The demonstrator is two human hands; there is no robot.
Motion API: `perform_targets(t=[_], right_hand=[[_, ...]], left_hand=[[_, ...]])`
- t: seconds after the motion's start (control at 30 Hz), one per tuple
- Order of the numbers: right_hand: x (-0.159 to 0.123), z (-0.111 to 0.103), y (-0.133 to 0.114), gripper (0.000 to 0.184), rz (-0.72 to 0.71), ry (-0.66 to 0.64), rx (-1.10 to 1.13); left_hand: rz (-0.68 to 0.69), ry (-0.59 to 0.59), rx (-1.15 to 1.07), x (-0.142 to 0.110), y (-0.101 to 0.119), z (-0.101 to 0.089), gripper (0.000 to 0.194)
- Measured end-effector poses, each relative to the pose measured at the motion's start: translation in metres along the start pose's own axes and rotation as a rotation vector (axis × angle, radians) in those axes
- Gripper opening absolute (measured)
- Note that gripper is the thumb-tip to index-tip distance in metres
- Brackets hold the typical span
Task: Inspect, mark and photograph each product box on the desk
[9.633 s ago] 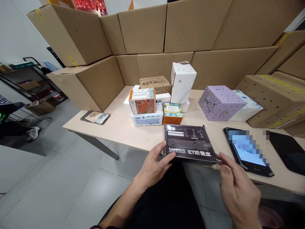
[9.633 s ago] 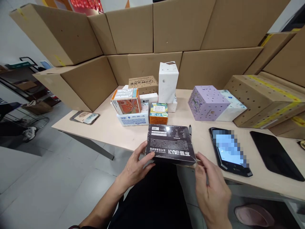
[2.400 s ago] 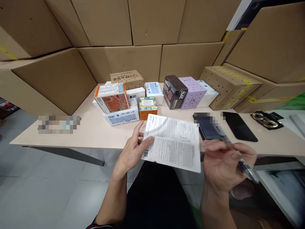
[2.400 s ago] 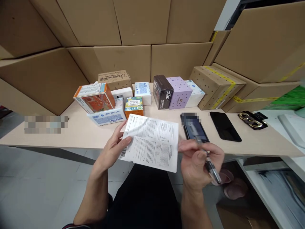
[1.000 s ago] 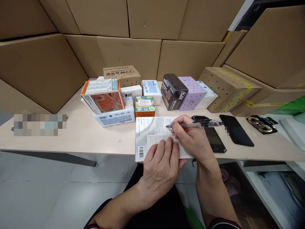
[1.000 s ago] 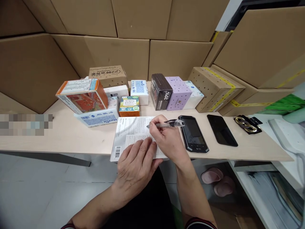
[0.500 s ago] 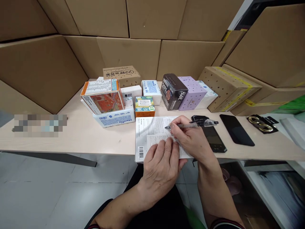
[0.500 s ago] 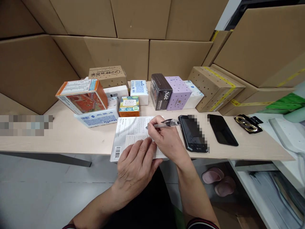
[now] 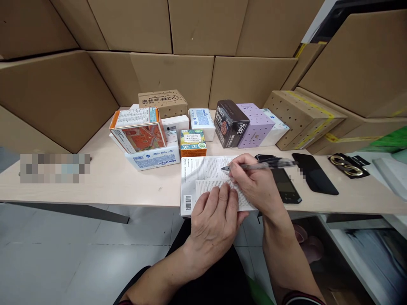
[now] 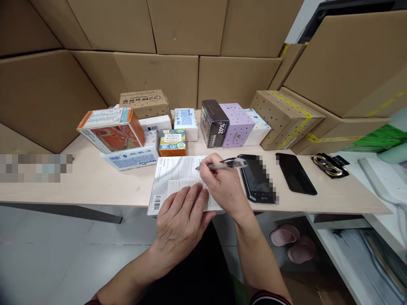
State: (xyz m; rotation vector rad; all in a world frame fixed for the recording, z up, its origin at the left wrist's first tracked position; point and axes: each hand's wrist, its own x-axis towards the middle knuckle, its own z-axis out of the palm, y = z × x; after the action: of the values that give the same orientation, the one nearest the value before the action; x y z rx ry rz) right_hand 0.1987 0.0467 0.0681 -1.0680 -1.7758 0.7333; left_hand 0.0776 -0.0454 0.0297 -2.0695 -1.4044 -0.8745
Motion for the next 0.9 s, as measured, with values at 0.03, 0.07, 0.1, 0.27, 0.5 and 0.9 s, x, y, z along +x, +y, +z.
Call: perform_targets(t=[0.03, 0.07, 0.1, 0.27, 0.5, 0.9], right_hand=[[-0.001, 0.0, 0.001, 0.02, 0.02, 0.065, 0.07], [-0.003, -0.001, 0.003, 0.021, 0.033, 0.141, 0.134], [-0.005, -0.004, 0.005, 0.021, 0.038, 0.22, 0.175], [-0.021, -0.034, 0.032, 0.028, -0.032, 0.38, -0.215], [-0.027, -0.052, 0.049, 0.047, -0.137, -0.193, -1.167], [0.01, -0.042, 0.063, 0.048, -0.126, -0.354, -1.225]], left_hand=[[-0.002, -0.004, -0.002, 0.0, 0.0, 0.0, 0.043], [-0.004, -0.01, -0.003, 0.0, 0.0, -0.001, 0.042], [-0.007, -0.017, -0.006, 0.0, -0.001, -0.001, 0.041], [-0.025, -0.02, -0.017, 0.005, -0.006, 0.0, 0.037], [-0.062, 0.031, 0.005, 0.008, -0.009, 0.006, 0.025], [-0.024, 0.018, 0.023, 0.006, -0.011, 0.006, 0.024]])
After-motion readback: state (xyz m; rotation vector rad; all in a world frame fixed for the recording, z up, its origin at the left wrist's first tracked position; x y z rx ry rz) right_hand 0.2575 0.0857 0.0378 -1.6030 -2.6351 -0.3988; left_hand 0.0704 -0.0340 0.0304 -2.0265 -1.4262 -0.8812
